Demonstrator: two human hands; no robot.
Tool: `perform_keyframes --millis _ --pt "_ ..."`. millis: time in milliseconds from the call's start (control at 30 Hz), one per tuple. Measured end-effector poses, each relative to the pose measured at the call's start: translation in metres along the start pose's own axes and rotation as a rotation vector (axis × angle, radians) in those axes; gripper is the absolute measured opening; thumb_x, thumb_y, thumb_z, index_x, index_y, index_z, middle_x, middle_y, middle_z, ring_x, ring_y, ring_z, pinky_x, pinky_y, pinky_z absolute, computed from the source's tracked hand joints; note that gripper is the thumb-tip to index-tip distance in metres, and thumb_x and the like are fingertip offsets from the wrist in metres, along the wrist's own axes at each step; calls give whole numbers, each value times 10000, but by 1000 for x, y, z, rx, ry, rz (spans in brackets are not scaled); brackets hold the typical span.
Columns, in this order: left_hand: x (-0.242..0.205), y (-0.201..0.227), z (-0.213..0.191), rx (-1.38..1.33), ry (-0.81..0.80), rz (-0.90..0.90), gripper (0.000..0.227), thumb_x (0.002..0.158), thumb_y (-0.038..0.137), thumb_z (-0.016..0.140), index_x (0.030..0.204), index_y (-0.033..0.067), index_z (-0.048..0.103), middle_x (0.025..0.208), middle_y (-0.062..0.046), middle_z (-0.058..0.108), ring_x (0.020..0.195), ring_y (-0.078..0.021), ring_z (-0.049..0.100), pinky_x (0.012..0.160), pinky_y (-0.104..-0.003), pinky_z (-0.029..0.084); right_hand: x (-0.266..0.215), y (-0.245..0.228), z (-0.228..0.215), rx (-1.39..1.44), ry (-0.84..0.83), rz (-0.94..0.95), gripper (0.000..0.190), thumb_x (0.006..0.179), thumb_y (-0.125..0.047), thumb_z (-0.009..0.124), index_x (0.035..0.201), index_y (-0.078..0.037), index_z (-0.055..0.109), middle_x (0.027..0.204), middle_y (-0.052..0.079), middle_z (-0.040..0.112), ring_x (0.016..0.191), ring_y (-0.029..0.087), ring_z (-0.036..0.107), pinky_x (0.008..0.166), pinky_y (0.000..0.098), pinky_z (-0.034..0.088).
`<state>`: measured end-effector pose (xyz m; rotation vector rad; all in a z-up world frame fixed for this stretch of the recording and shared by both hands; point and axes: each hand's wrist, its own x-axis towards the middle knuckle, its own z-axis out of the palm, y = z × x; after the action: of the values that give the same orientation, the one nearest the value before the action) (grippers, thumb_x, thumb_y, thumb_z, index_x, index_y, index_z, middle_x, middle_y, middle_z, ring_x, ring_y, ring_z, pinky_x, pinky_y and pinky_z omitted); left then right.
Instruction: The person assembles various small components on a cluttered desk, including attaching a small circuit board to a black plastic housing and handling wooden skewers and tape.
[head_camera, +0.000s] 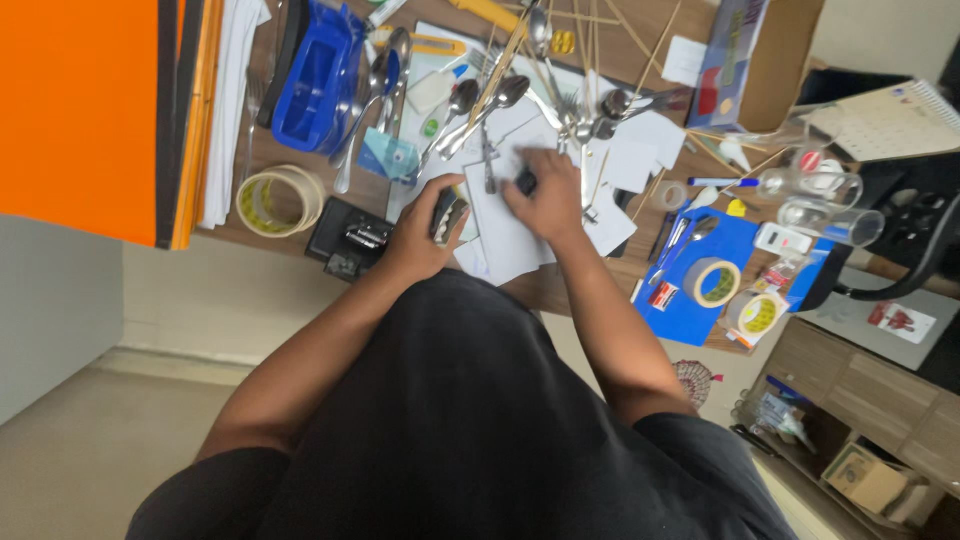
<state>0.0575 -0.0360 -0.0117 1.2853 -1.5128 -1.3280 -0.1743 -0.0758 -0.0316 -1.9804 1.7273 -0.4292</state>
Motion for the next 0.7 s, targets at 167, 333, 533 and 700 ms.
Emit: perform_keyframes --millis 167,333,533,700 --pt "2 -2 -1 6 -20 -13 459 970 90 715 1388 88 526 1019 -126 686 914 -234 716 801 -349 558 31 6 33 42 47 -49 332 899 -163 709 1219 -79 730 1063 127 703 1026 338 635 930 448 496" --pt "-1 2 -2 -28 -2 57 462 978 81 712 1397 88 516 1049 -126 683 937 -236 710 832 -347 556 44 6 39 -55 81 -110 139 928 -116 709 1054 -77 755 1002 125 720 863 340 686 817 449 527" --pt "-3 13 3 -47 54 8 460 995 92 730 1401 83 513 1019 -117 691 923 -204 708 821 -323 558 26 -21 4 343 164 -96 118 926 -67 740 1021 -10 697 956 103 702 743 197 687 671 297 546" --pt "-1 32 17 -148 161 223 501 1008 66 705 1442 81 454 1124 -119 703 995 -209 720 893 -327 574 -14 -36 -37 473 228 -47 89 921 -24 736 994 -3 689 912 62 685 750 119 631 689 252 497"
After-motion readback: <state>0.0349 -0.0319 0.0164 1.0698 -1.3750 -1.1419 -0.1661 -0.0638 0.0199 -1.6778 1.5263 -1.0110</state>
